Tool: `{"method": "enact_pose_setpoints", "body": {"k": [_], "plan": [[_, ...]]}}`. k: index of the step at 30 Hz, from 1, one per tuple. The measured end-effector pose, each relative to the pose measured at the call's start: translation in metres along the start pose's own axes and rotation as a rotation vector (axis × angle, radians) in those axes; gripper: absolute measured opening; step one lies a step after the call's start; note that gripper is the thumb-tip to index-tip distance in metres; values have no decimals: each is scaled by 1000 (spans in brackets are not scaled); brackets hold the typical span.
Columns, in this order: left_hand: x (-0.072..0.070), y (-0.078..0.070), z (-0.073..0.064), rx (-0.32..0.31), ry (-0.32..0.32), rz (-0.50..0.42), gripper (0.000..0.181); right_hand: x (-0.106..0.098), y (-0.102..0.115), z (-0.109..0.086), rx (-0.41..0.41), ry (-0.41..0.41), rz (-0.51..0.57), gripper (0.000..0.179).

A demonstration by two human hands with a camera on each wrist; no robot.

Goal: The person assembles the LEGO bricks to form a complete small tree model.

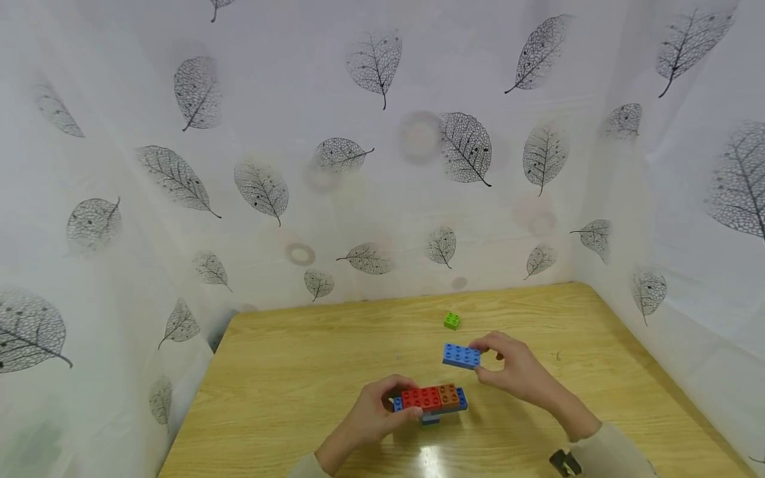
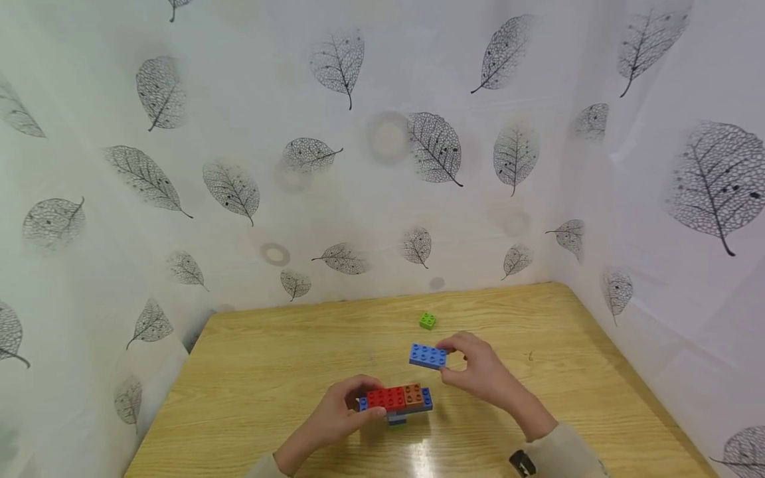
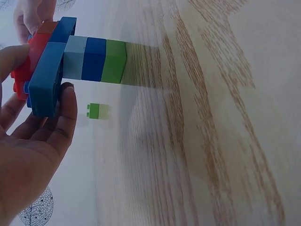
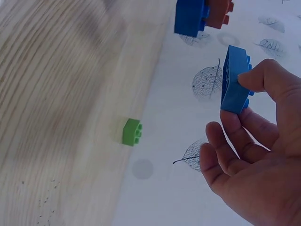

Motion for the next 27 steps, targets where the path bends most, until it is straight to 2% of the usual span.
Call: {"method": "enact_pose_setpoints", "body": {"k": [5, 15, 27], "plan": [[-1, -2, 0, 14, -4, 0, 35, 2, 15, 1, -61, 20, 5, 37], [-2, -2, 0, 34, -6, -10, 34, 17, 37, 1, -155, 124, 54, 35], [-1, -2, -1, 40, 4, -18, 35, 31, 47, -1, -175, 205, 98, 33]]}}
Point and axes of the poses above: each hand's wrist, its own z-axis towards the middle knuckle, its own x-axis out of the palm, y = z × x, the point moved 6 cm from there along z, towards the middle knuckle, and after that the axes turned 9 degrees about y, right-handed, at the moved point
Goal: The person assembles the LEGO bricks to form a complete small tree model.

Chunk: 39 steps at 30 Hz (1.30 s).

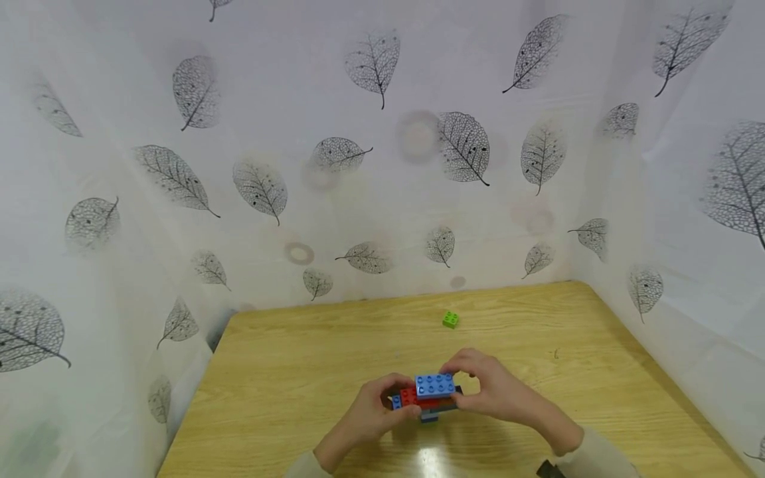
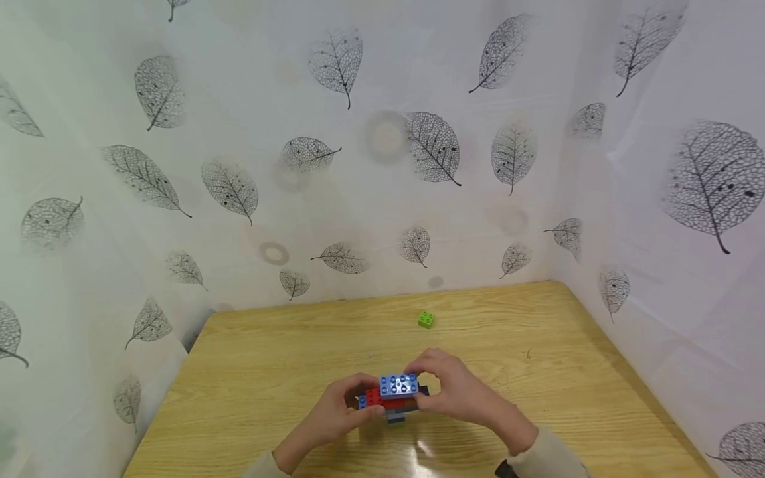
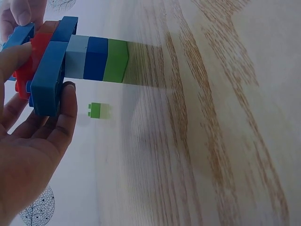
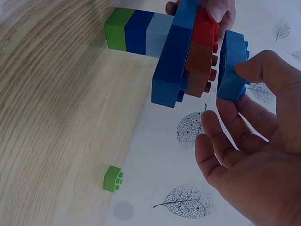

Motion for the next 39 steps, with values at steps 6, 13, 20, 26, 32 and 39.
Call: {"method": "enact_pose_setpoints", "body": {"k": [6, 13, 20, 26, 32, 39], "plan": [[1, 0, 0, 15, -1, -19, 36, 6, -2, 1, 12, 35, 31, 33], [1, 0, 0, 37, -5, -26, 36, 8, -1, 1, -16, 40, 24, 33], [2, 0, 0, 22, 6, -26, 37, 9, -1, 2, -16, 55, 19, 32], [2, 0, 0, 19, 15, -35, 37, 9, 0, 3, -26, 59, 5, 33], [1, -2, 0, 9, 16, -48, 37, 10, 0, 5, -43, 51, -18, 34], [0, -3, 1, -24, 1, -11, 31, 10, -1, 7, -52, 42, -46, 37]]}}
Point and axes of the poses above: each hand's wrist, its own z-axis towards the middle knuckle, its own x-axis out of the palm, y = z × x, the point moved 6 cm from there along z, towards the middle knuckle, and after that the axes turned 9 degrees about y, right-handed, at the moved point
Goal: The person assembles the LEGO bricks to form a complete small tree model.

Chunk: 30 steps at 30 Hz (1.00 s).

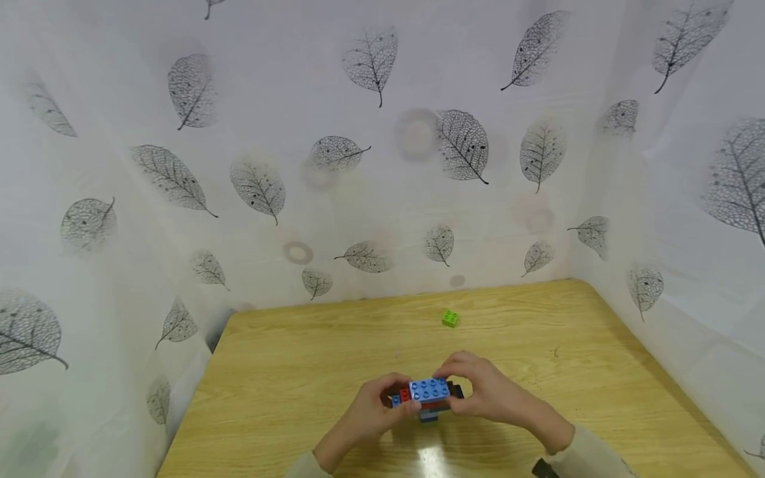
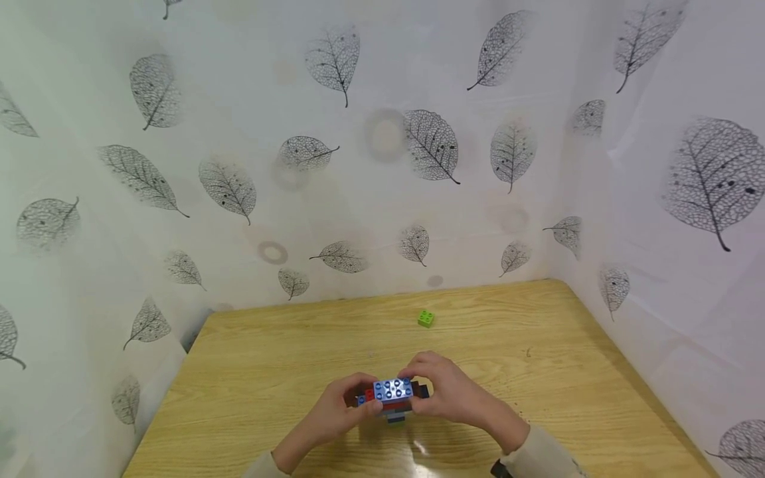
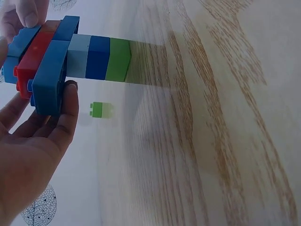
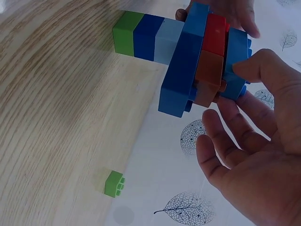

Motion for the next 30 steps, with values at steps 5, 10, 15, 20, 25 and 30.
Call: {"method": "enact_pose_setpoints", "body": {"k": [5, 10, 15, 20, 25, 30], "plan": [[1, 0, 2, 1, 7, -6, 28, 0, 0, 1, -8, 3, 15, 38], [1, -2, 2, -6, 14, -26, 28, 0, 0, 1, 6, 22, 60, 37], [1, -6, 2, -8, 11, -40, 24, 0, 0, 2, 17, 38, 92, 36], [1, -8, 4, 3, 18, -42, 24, 1, -2, 2, 14, 38, 95, 35], [0, -7, 6, 2, 44, -49, 27, 1, -3, 3, 2, 36, 93, 35], [-1, -6, 7, 2, 70, -83, 29, 2, -5, 4, -13, 41, 108, 35]]}}
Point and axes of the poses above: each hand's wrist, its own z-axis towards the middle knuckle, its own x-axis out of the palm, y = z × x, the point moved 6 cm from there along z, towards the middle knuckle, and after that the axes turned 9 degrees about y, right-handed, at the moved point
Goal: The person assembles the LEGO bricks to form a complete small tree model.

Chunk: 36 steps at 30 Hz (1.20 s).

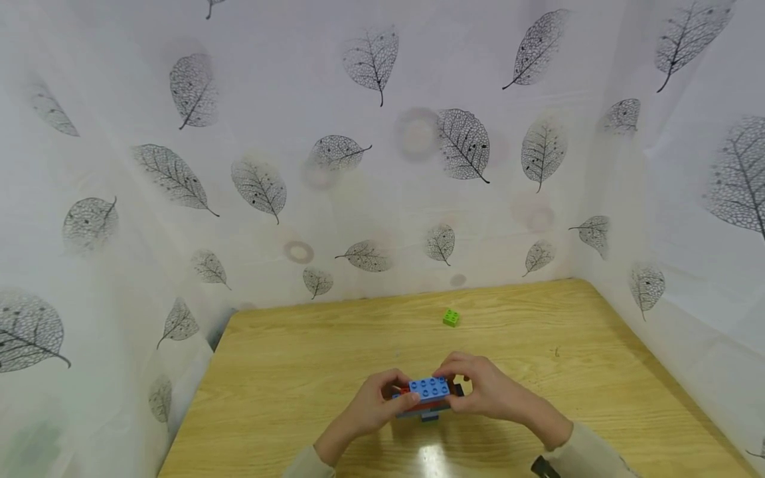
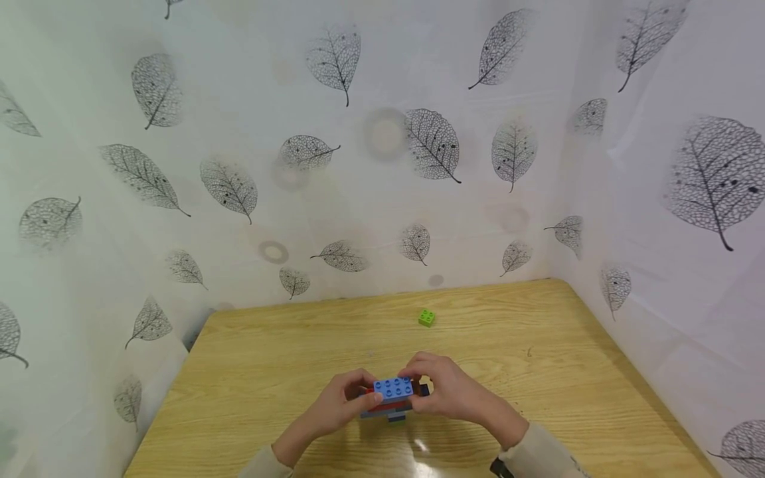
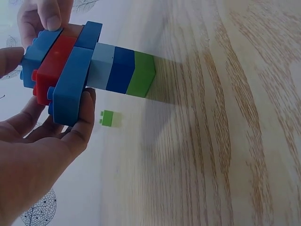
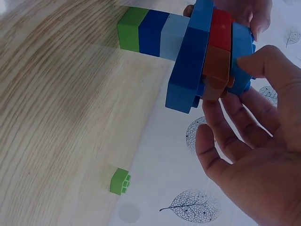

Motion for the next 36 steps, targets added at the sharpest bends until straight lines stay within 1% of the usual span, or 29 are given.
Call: {"method": "enact_pose_setpoints", "body": {"k": [2, 11, 17, 23, 26, 30, 36], "plan": [[0, 0, 0, 1, 6, -9, 30, 0, -1, 0, -9, 2, 5, 35], [-1, -1, 0, 0, 18, 7, 33, 1, -3, 0, -25, 34, 36, 35], [-2, -1, 0, -14, 11, 13, 31, 0, -2, 1, -40, 28, 17, 35], [-3, -2, 0, 1, 17, 24, 32, 0, -3, 3, -19, 40, 24, 36], [-2, -1, -2, -5, 16, 39, 31, 0, -2, 3, -4, 42, 29, 34], [0, 0, -5, -2, -5, 52, 30, -1, 0, 2, 8, 38, 23, 33], [2, -5, -7, 35, -49, 105, 27, -3, -2, 0, 1, 10, -11, 32]]}}
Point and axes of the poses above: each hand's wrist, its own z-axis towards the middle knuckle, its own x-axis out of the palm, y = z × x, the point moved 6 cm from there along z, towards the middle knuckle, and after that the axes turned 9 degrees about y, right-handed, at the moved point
